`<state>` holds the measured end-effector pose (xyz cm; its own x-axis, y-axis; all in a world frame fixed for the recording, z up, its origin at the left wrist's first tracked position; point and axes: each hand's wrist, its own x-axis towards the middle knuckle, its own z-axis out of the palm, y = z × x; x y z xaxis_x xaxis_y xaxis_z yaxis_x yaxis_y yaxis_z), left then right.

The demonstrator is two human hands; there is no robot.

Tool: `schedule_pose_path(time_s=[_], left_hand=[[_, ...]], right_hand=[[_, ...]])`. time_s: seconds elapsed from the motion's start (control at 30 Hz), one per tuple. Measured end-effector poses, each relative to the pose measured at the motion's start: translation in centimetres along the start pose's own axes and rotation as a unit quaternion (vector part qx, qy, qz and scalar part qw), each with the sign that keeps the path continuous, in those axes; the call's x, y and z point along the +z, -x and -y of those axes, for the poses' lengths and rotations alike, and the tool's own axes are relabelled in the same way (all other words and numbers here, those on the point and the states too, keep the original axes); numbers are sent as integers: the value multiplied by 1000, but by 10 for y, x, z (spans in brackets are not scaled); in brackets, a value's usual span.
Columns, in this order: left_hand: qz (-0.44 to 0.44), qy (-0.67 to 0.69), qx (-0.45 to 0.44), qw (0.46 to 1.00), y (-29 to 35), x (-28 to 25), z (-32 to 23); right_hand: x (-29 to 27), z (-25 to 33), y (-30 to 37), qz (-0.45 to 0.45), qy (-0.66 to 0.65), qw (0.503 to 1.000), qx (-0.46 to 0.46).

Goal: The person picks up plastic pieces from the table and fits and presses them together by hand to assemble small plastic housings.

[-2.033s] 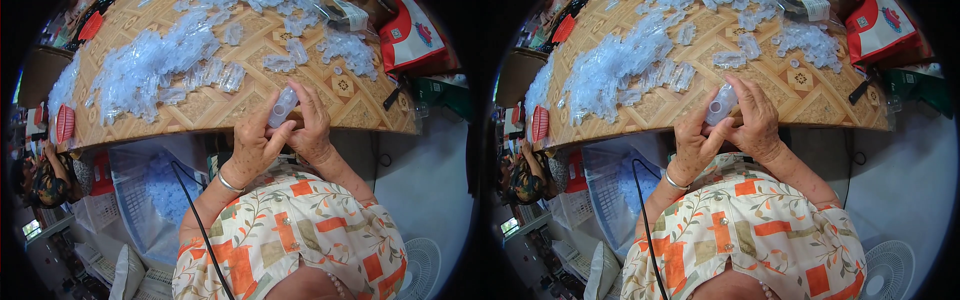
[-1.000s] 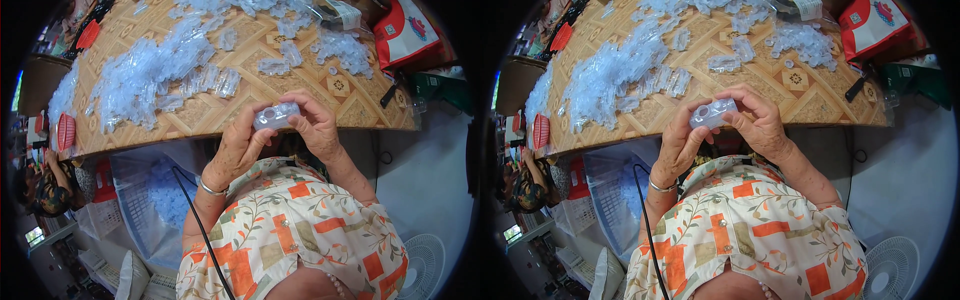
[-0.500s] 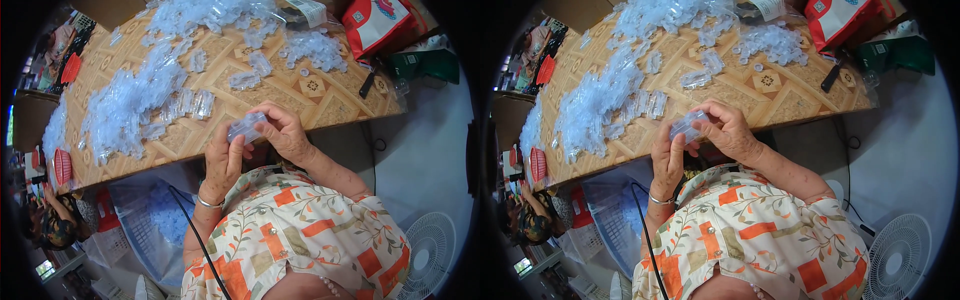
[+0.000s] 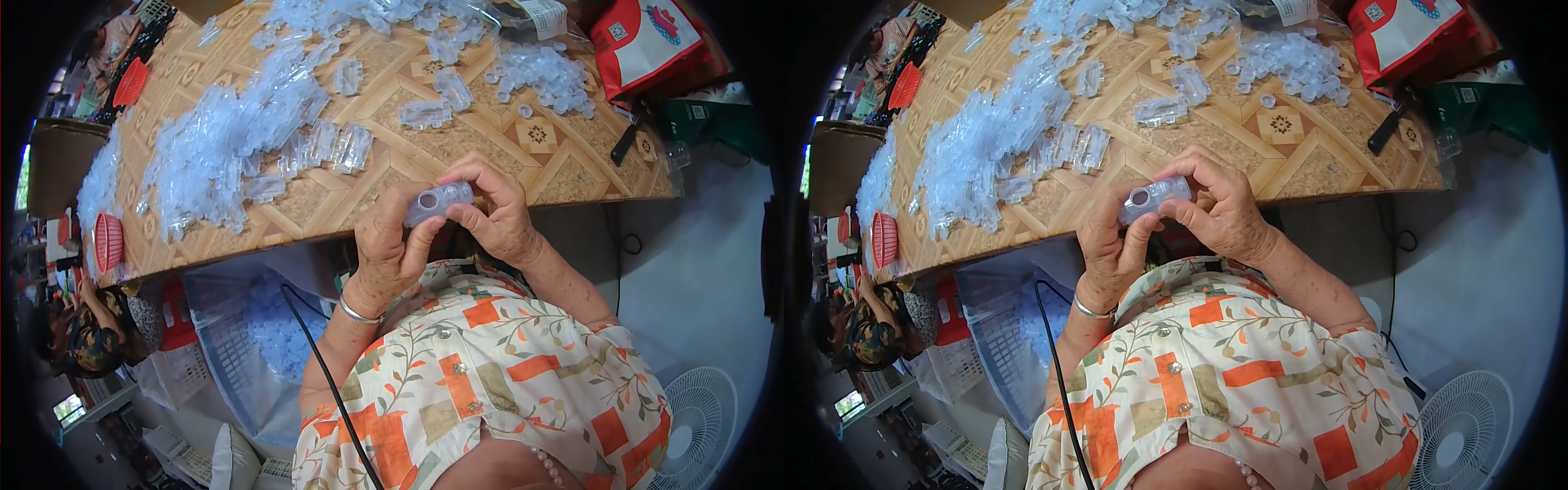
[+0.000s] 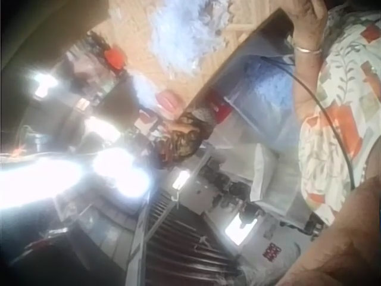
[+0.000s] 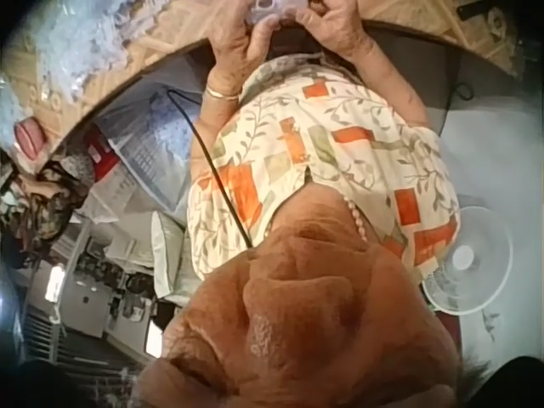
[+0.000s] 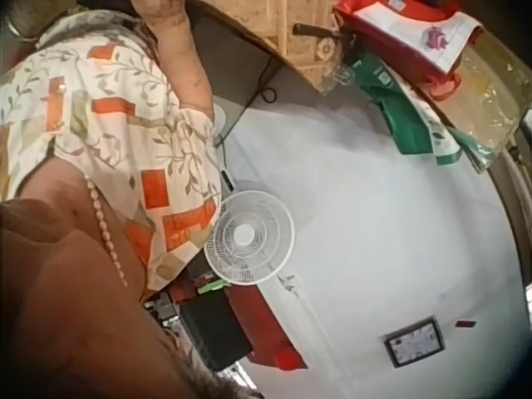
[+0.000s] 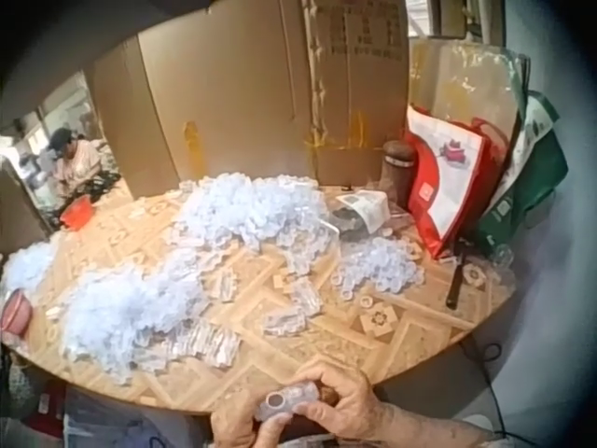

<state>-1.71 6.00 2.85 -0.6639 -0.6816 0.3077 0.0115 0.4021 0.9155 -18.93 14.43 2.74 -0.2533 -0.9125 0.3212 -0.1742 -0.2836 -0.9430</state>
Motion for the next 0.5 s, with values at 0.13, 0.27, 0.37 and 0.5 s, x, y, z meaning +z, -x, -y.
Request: schedule_pose_path(time_s=[0.13, 0.27, 0.37, 0.5], left_hand=[[-16, -76, 66, 995, -4, 4, 3], [-19, -99, 28, 995, -1, 4, 9], [-62, -12, 2, 998, -3, 4, 7], [-51, 4, -38, 998, -3, 1, 4]], right_hand=[[-4, -5, 3, -4, 10, 999, 31], [-26, 3, -14, -40, 206, 975, -68], [-61, -5, -23, -150, 434, 888, -28], [-94, -25, -26, -154, 560, 813, -43]])
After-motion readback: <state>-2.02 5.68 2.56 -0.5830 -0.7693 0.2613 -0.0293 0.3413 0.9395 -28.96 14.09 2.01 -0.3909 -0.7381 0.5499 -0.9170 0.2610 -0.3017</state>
